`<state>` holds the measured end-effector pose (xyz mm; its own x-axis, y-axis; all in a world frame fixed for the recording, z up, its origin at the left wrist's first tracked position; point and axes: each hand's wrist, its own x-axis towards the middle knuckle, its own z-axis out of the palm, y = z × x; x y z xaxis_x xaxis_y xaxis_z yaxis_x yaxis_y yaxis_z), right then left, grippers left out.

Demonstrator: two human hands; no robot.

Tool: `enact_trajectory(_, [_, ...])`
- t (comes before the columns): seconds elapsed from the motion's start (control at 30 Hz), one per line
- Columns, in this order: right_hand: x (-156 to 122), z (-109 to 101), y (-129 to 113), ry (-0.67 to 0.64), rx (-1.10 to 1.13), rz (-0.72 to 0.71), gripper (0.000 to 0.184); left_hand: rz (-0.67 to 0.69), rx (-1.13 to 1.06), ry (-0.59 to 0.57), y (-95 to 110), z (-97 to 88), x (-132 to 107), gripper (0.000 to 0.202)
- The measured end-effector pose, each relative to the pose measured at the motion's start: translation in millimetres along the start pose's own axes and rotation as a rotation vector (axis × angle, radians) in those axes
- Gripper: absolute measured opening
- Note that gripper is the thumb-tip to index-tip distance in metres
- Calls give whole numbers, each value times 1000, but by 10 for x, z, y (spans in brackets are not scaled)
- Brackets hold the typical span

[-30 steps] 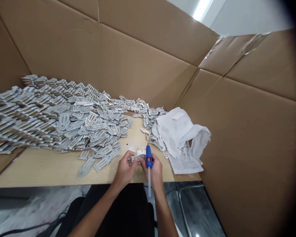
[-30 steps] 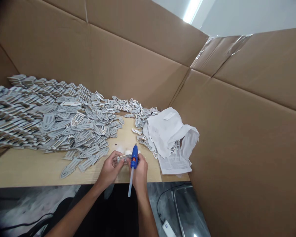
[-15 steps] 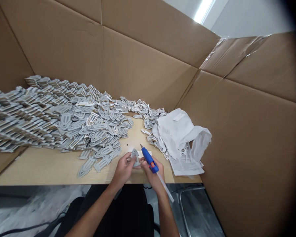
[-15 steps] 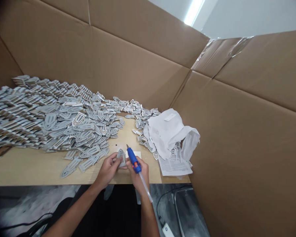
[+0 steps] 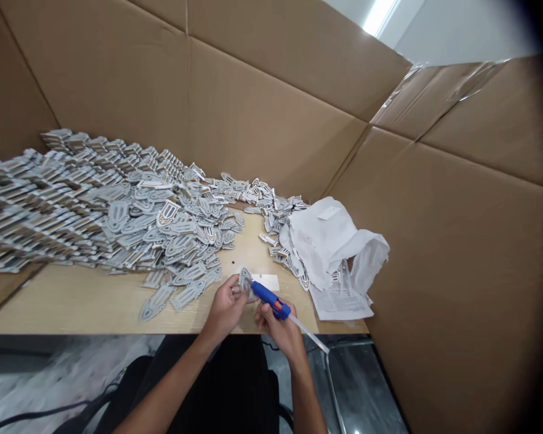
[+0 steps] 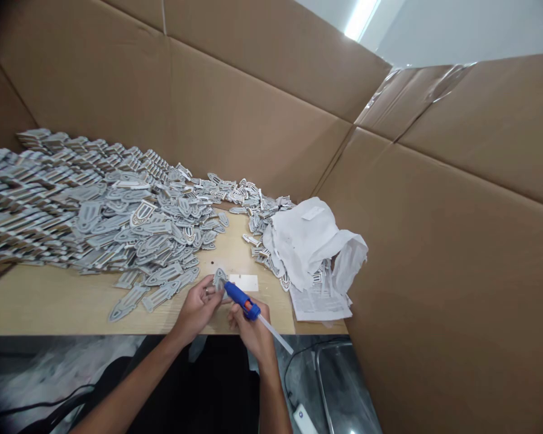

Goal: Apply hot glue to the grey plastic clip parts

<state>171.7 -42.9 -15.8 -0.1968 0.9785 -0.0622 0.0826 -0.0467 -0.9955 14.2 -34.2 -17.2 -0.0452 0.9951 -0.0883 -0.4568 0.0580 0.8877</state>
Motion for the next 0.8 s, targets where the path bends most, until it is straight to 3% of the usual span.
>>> enact_trajectory(0.3, [7,-3,-7,10,19,41,53,59,154,124,114,31,-24,35])
enact_trajectory(0.6, [-60,-31,-60,-9,3,10,47,-11,52,77,-71,-65,36,43])
enact_trajectory(0.8, [-36,-48,-25,7,-7,8,47,-14,72,47,11,-31,11,46])
